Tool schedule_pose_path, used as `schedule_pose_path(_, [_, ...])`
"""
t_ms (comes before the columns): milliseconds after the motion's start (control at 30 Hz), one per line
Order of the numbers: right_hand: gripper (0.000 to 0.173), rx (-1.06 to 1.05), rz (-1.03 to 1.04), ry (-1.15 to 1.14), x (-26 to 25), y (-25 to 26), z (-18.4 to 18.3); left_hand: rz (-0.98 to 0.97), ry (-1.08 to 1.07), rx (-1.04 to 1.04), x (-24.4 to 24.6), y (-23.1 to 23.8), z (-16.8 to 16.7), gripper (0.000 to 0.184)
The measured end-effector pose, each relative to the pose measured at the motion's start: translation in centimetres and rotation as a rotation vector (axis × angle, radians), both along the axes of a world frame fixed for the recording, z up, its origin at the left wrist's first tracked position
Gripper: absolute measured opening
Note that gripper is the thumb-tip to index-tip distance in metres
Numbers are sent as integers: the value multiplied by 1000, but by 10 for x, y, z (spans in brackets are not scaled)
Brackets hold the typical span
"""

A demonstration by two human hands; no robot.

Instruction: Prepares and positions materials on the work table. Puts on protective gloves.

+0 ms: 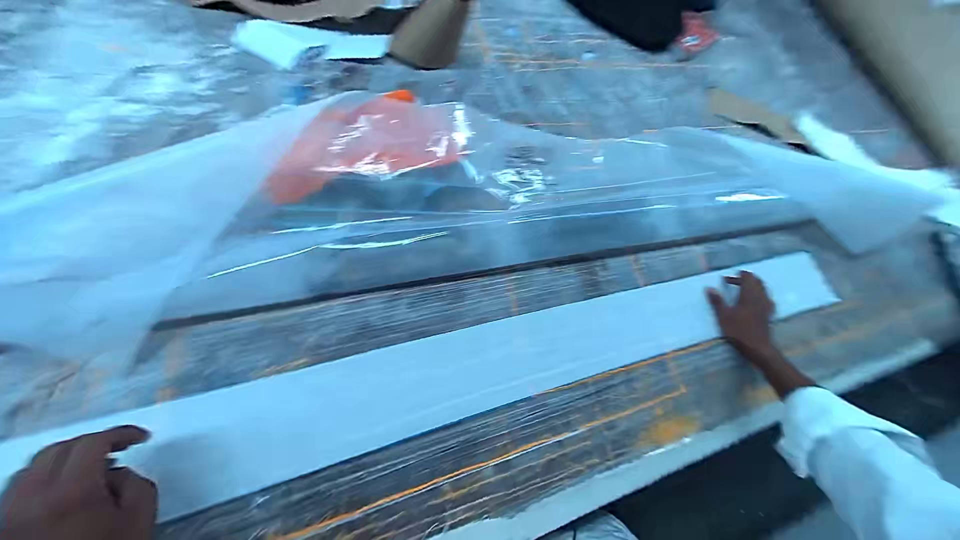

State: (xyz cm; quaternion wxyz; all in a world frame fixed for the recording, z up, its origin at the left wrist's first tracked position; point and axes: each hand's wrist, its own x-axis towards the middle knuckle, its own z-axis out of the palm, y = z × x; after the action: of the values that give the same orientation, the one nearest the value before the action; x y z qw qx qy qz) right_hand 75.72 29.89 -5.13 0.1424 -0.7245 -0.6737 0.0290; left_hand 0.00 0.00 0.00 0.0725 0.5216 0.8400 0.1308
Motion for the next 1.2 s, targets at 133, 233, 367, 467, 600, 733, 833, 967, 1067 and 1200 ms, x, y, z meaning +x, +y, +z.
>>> schedule_pose_path(133, [66,-21,8,8,-2,1,1,-540,-159,200,150,75,-25,31])
schedule_pose_path(233, [69,-23,-18,3,1,2,-3,-634,-267,219,264,125,-28,35])
schedule_pose_path(367, [68,-46,-39,34,1,1,-5,-744,-268,-160,360,156,-16,26])
schedule_pose_path(467, [64,11,-15,73,2,0,-8,-706,-241,-50,399,163,-10,19])
schedule_pose_path(600, [43,214,260,155,-4,-17,5,-729,-177,-114,452,179,-7,25])
schedule_pose_path(733, [31,139,673,102,0,-40,6,-729,-141,-30,500,191,-5,30])
schedule_pose_path(833, [29,117,709,101,21,-46,2,-746,-125,-93,531,198,-6,22])
schedule_pose_path(967, [30,139,618,116,63,-35,3,-703,-76,-35,560,207,-8,30])
schedule_pose_path(1067, [31,153,507,102,99,-15,1,-713,-27,-70,574,217,-10,32])
schedule_pose_path(1200, [34,149,334,71,155,12,4,-673,13,-66,588,241,-10,37])
